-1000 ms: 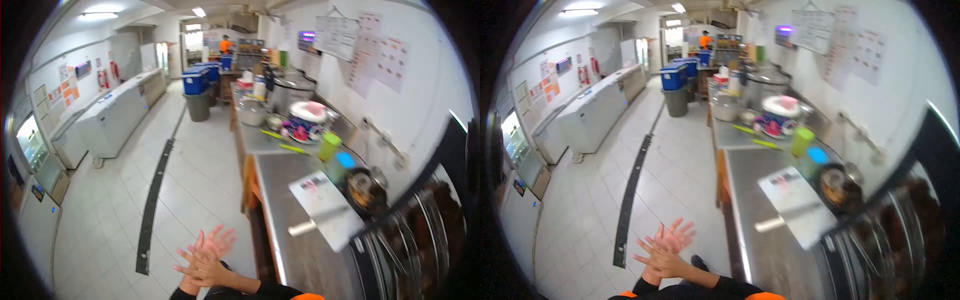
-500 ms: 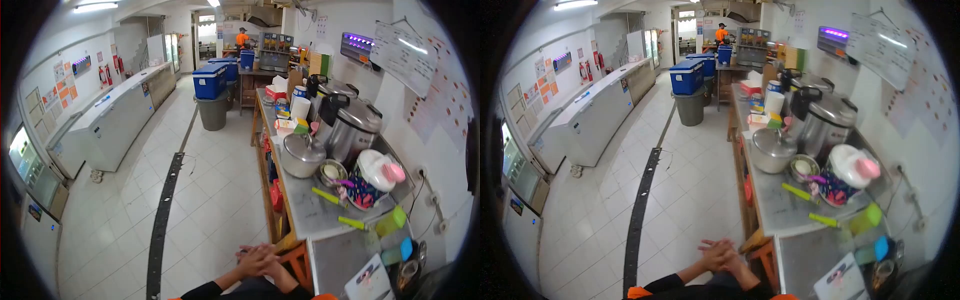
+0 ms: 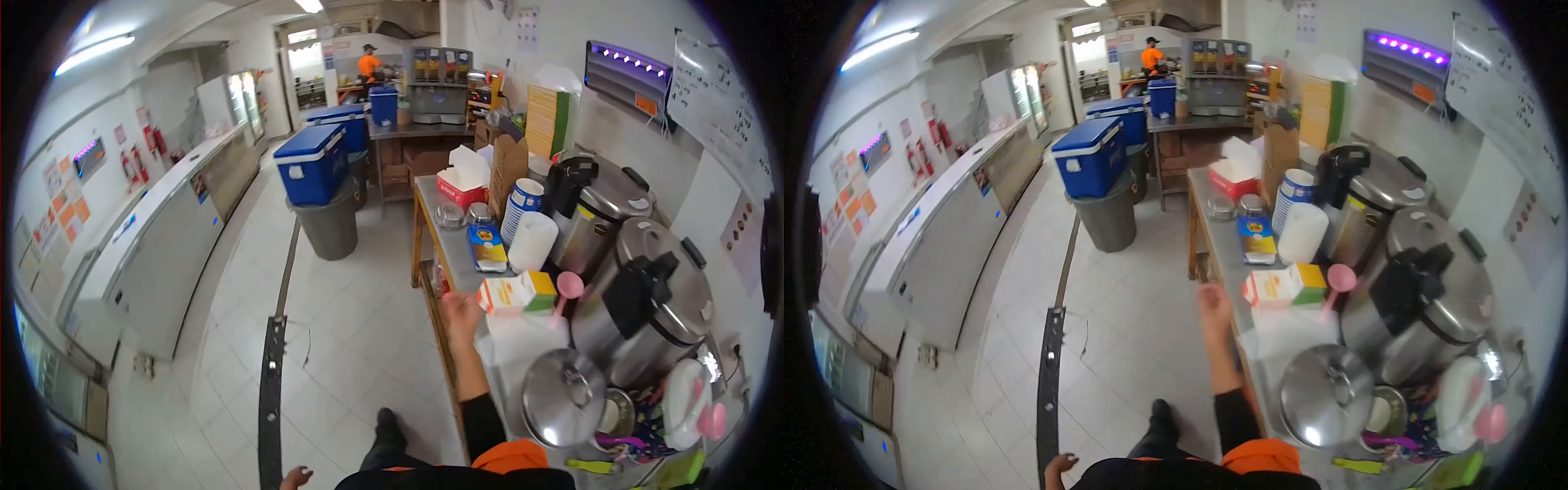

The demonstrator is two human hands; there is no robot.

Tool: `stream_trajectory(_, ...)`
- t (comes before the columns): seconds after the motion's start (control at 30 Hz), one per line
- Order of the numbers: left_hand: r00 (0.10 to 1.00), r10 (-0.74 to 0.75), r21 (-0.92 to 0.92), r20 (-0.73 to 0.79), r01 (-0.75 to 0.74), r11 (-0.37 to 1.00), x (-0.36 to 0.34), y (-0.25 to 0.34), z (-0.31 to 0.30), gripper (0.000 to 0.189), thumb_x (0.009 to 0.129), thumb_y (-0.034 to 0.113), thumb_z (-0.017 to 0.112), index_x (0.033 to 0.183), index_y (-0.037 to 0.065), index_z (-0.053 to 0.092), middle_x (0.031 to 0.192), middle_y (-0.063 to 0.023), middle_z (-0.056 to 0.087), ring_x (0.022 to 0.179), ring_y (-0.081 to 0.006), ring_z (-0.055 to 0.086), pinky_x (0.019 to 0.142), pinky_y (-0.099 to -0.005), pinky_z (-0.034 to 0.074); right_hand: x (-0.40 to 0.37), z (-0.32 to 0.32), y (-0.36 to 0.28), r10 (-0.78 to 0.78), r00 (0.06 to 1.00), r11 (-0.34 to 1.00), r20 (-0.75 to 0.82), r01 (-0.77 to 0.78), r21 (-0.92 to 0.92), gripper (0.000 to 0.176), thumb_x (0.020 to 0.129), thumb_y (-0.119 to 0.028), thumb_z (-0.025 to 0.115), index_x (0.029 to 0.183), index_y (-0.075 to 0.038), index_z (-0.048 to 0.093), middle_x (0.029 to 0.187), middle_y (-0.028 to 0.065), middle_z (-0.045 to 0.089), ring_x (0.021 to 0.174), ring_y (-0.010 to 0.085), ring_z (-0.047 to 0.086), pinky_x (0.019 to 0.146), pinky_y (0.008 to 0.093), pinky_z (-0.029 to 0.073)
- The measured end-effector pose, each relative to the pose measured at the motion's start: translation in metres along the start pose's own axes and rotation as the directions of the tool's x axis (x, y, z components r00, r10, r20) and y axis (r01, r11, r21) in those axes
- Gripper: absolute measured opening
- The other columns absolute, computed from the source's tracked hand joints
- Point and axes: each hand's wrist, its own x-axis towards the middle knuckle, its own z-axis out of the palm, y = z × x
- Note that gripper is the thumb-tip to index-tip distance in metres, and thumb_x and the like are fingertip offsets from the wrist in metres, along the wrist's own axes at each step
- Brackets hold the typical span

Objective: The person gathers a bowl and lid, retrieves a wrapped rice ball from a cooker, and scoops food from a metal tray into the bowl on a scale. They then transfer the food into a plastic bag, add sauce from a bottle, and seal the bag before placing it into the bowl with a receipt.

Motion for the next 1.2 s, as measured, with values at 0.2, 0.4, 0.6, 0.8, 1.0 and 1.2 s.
stream_trajectory(0.2, 0.988, 0.133, 0.127, -0.075, -0.123, 0.984, 0.127, 0.126, -0.162, 0.047, 0.069, 0.039, 0.052, 0.104, 0.008, 0.049, 0.1, -0.0184, 0.05, 0.094, -0.0318, 0.047, 0.079, -0.0385, 0.038, 0.231, -0.036, -0.001, -0.591, 0.804, 0.463, 0.064, 0.403, -0.79, 0.01, 0.063, 0.001, 0.052, 0.071, -0.004, 0.055, 0.074, 0.0097, 0.053, 0.07, 0.0244, 0.05, 0.065, 0.0322, 0.039)
stream_trajectory(0.4, 0.648, 0.726, 0.321, -0.229, -0.654, 0.685, 0.221, 0.364, -0.315, 0.036, 0.074, 0.032, 0.048, 0.103, 0.01, 0.046, 0.099, -0.0164, 0.049, 0.09, -0.0326, 0.048, 0.075, -0.0404, 0.039, 0.374, -0.093, 0.019, -0.665, 0.718, -0.154, 0.206, 0.139, -0.978, 0.011, 0.06, -0.004, 0.057, 0.07, -0.004, 0.055, 0.076, 0.0108, 0.05, 0.073, 0.0281, 0.049, 0.07, 0.0365, 0.039)
stream_trajectory(0.6, 0.446, 0.873, 0.245, -0.196, -0.84, 0.484, 0.275, 0.517, -0.374, 0.03, 0.075, 0.021, 0.049, 0.103, 0.01, 0.047, 0.101, -0.0146, 0.049, 0.093, -0.0303, 0.046, 0.076, -0.0379, 0.039, 0.406, -0.111, 0.023, -0.38, 0.919, -0.019, 0.101, 0.102, -0.995, 0.012, 0.061, -0.009, 0.057, 0.07, -0.002, 0.054, 0.069, 0.0095, 0.049, 0.071, 0.0271, 0.049, 0.063, 0.0346, 0.04)
stream_trajectory(0.8, 0.391, 0.884, 0.189, 0.258, -0.917, 0.351, 0.321, 0.609, -0.393, 0.031, 0.076, 0.024, 0.049, 0.103, 0.009, 0.047, 0.103, -0.0135, 0.049, 0.096, -0.0286, 0.045, 0.08, -0.0359, 0.037, 0.388, -0.074, -0.001, -0.582, 0.761, -0.188, 0.287, 0.217, -0.958, 0.016, 0.053, -0.001, 0.05, 0.067, -0.007, 0.055, 0.064, 0.0058, 0.046, 0.066, 0.0213, 0.047, 0.058, 0.0315, 0.039)
stream_trajectory(1.0, 0.225, 0.712, -0.001, 0.665, -0.953, 0.302, 0.297, 0.741, -0.42, 0.035, 0.071, 0.015, 0.057, 0.104, 0.007, 0.046, 0.1, -0.0093, 0.051, 0.093, -0.02, 0.049, 0.075, -0.031, 0.04, 0.305, 0.0, 0.03, -0.624, 0.563, 0.706, -0.542, 0.11, -0.699, 0.018, 0.068, 0.006, 0.052, 0.084, -0.002, 0.05, 0.085, 0.0076, 0.053, 0.073, 0.0158, 0.052, 0.065, 0.028, 0.043)
stream_trajectory(1.2, -0.505, 0.754, -0.803, 0.42, -0.594, 0.049, 0.196, 0.826, -0.359, 0.074, 0.056, 0.011, 0.07, 0.116, 0.005, 0.027, 0.114, -0.0096, 0.034, 0.1, -0.0208, 0.039, 0.081, -0.0321, 0.035, 0.235, 0.058, 0.123, 0.163, 0.552, 0.882, -0.818, 0.291, 0.372, 0.03, 0.074, -0.01, 0.054, 0.101, -0.005, 0.041, 0.088, 0.0019, 0.051, 0.082, 0.0125, 0.049, 0.075, 0.0289, 0.04)
